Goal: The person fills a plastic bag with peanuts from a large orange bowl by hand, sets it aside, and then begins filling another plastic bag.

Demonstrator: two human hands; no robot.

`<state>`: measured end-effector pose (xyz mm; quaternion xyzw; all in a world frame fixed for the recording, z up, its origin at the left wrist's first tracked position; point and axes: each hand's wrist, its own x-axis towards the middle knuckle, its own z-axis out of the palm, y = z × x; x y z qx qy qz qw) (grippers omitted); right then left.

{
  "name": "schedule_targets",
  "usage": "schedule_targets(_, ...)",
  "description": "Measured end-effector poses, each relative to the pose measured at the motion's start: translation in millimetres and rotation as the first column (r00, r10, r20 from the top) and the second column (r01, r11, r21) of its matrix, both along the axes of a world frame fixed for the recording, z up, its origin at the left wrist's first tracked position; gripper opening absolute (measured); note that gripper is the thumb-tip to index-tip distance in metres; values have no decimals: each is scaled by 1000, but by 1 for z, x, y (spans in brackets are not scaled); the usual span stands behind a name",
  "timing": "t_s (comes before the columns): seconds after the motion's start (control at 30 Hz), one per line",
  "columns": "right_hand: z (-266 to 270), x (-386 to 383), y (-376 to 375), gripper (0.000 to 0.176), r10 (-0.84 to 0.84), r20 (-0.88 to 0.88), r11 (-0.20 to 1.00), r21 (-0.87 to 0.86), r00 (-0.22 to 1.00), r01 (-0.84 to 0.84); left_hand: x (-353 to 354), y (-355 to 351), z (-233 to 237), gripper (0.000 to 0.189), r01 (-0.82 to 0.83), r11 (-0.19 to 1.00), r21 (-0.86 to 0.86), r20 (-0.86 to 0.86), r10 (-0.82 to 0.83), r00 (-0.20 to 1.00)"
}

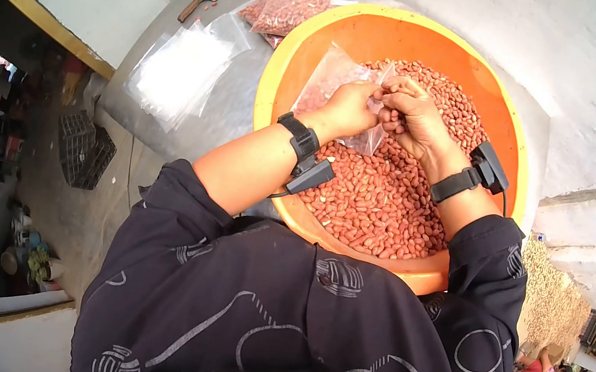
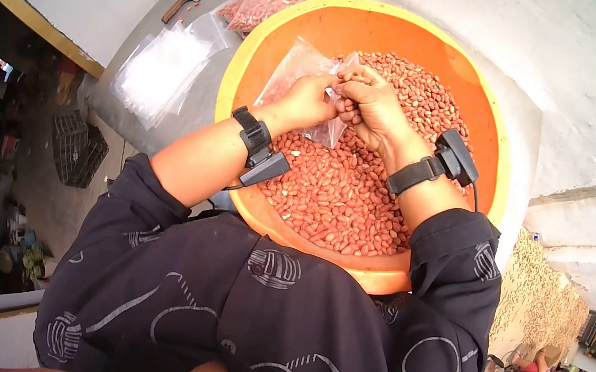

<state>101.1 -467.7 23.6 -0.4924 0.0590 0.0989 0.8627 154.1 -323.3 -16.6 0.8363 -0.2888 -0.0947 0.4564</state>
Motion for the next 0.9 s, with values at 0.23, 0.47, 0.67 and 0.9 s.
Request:
schedule_targets(0.23, -25, 9, -1, 16, -175, -50, 984, -40, 983, 173, 6, 5, -5, 58, -3, 997, 77, 118, -6, 993)
schedule_targets(0.47, 33, 9, -70, 23, -388, 469, 897, -3, 793, 441, 10, 10, -13, 57, -21, 997, 79, 233, 2, 972)
schedule_targets(0.67, 106, -27, -100, 49, -77, 712, 980, 182, 698, -78, 8, 8, -11, 53, -10, 997, 75, 178, -3, 984)
schedule_targets(0.9, -30, 18, -111, 48, 20, 168, 69, -984, 986, 166, 15, 12, -23, 51, -19, 996, 82, 236, 0, 972)
